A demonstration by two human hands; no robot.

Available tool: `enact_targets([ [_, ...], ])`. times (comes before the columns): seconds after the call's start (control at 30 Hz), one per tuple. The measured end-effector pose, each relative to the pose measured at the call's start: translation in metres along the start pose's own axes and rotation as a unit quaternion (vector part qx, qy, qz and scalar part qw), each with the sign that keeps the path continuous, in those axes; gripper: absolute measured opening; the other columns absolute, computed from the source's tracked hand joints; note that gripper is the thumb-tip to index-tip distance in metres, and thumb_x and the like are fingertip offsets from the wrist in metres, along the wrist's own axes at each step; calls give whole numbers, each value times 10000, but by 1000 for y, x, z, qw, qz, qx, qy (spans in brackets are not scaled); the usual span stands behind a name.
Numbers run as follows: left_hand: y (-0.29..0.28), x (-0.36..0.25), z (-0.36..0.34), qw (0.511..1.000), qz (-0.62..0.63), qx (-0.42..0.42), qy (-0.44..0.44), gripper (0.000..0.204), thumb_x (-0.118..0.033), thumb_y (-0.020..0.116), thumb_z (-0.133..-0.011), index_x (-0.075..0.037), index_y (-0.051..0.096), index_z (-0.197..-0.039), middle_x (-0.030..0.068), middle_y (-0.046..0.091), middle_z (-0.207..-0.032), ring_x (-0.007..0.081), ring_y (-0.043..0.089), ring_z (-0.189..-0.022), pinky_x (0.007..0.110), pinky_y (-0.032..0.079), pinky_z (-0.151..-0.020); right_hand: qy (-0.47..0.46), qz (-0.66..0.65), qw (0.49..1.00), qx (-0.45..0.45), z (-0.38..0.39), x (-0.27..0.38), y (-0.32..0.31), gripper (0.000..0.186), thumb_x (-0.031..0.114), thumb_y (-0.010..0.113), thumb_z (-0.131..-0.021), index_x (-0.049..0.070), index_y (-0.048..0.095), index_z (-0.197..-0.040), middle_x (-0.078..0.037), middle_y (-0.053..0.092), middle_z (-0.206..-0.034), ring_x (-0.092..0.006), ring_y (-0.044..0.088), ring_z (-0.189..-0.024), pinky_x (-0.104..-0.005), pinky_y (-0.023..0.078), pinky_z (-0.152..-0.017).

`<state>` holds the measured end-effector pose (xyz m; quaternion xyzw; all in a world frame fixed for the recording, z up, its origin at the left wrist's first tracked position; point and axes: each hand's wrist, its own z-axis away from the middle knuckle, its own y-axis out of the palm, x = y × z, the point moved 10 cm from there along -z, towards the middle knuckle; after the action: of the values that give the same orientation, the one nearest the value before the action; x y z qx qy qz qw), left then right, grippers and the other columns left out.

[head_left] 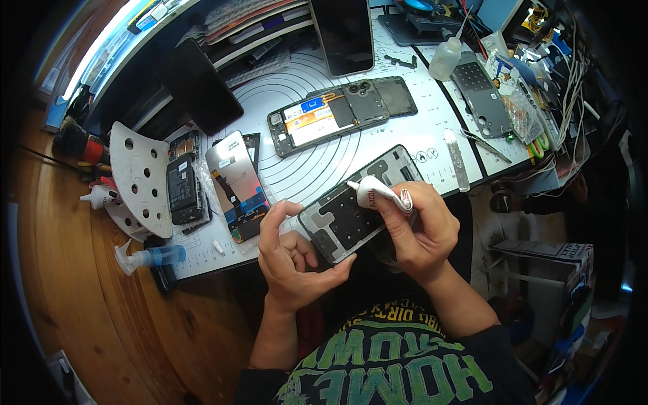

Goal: The person uses an electric screwdriver to remove screws from a phone, unclips internal components with a tool, removes a battery, and then cleans the internal casing with a cloth.

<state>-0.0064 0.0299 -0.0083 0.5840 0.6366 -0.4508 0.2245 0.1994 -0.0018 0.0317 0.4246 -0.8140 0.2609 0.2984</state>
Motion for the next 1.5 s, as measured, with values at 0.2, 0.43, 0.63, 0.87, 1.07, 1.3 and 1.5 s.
enact_targets([
  [0.2, 1, 2, 1, 1000, -4, 4, -6, 1120, -119, 976, -584, 21, 309, -1473, 164, 586, -1300, 30, 485, -482, 165, 275, -391, -6, -9, 1000, 7, 4, 0, 4, 149, -65, 777, -850, -25, 712, -978, -109, 704, -854, -181, 629, -678, -281, 496, -603],
  [0.43, 1, 0, -1, 1000, -2, 6, -6, 1113, -120, 978, -583, 26, 315, -1465, 160, 582, -1297, 29, 484, -484, 166, 272, -388, -12, -2, 1000, 3, -1, 1, -1, 171, -62, 786, -839, -29, 696, -981, -111, 705, -854, -193, 632, -676, -291, 499, -603],
  [0.63, 0, 1, 0, 1000, 0, 2, -8, 1105, -118, 979, -586, 32, 319, -1460, 159, 574, -1305, 28, 483, -485, 166, 266, -386, -27, -23, 999, 9, 3, 5, 7, 166, -67, 781, -840, -33, 696, -979, -112, 700, -849, -194, 640, -680, -293, 508, -612],
  [0.87, 1, 1, 0, 1000, -4, 8, -5, 1102, -120, 981, -587, 31, 322, -1457, 151, 575, -1306, 27, 479, -485, 168, 266, -387, -6, 26, 999, -29, -2, -6, -13, 136, -65, 776, -855, -30, 698, -961, -115, 696, -842, -183, 642, -685, -281, 505, -607],
  [1.07, 1, 2, 1, 1000, -6, 5, -14, 1097, -121, 978, -592, 29, 322, -1458, 150, 579, -1303, 30, 475, -479, 171, 269, -388, 8, 13, 1000, 1, 1, -2, -2, 137, -70, 775, -852, -30, 695, -957, -116, 702, -854, -184, 643, -692, -278, 506, -618],
  [1.3, 3, 1, 2, 999, -25, 37, -15, 1175, -61, 960, -567, 15, 259, -1507, 137, 469, -1362, 25, 508, -578, 136, 305, -440, -3, 23, 1000, -16, 1, -8, -11, 159, -61, 784, -846, -32, 691, -972, -116, 704, -863, -200, 636, -684, -283, 506, -617],
  [1.5, 3, 0, 1, 999, -27, 37, -11, 1170, -65, 964, -567, 21, 267, -1502, 136, 470, -1360, 23, 500, -574, 137, 298, -439, 3, 23, 1000, -12, 2, -5, -7, 152, -66, 781, -848, -33, 687, -962, -115, 693, -850, -199, 626, -677, -286, 502, -614],
])
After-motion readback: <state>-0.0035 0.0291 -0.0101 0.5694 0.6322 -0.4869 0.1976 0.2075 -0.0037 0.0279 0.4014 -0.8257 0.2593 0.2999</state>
